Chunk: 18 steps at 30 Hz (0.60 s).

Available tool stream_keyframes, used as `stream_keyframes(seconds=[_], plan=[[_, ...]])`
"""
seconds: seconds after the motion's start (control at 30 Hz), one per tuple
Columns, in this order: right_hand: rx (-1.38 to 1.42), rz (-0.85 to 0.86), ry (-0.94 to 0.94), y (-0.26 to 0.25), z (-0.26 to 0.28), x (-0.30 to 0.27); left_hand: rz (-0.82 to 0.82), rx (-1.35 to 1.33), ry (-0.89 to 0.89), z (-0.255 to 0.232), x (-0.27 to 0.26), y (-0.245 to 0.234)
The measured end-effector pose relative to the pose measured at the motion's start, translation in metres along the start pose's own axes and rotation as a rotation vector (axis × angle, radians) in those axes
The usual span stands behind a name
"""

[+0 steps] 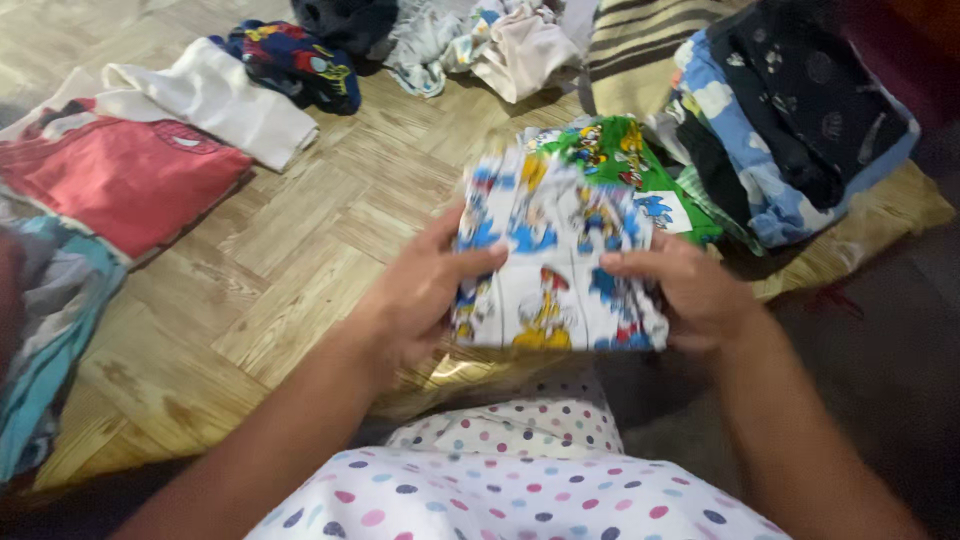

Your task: The person folds several small garments on a bed, including a white shirt with cartoon characters, a blue tank top, and a patterned cloth. Each item is unfolded, smoothed, folded into a compact rectangle, and placed into a growing stack.

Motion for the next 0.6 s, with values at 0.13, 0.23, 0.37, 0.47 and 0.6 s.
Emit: stream_keyframes(seconds=[0.13, 0.23, 0.37, 0.47, 0.6], plan=[[-0.302, -0.158, -0.158, -0.03, 0.052, 0.012, 0.242, 0.047, 0.341, -0.018, 0.047, 0.013], [-0.55, -0.353, -0.197, -0.041, 0.081, 0.023, 0.187, 0.181, 0.376, -0.021, 0.089, 0.023], [-1.265, -0.685, -0.053, -0.039, 0.07, 0.046, -0.152, 0.797, 0.248, -0.001, 0.126, 0.019], [-1.44, -0.721, -0.305, -0.049, 0.048, 0.046, -0.175, 0.797, 0.196, 0.019, 0.141, 0.01], [-1.62, -0.684, -0.62, -0.047, 0.035, 0.046, -0.11, 0.654, 0.147, 0.014, 0.141, 0.005]])
Point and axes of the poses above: each hand's wrist, its own x-axis towards the middle knuckle, its own y-axis out of the palm, z = x × y, the point moved 1 cm from there along x, towards the middle knuckle, and after that the axes turned 10 degrees about z, right-handed, at the moved point
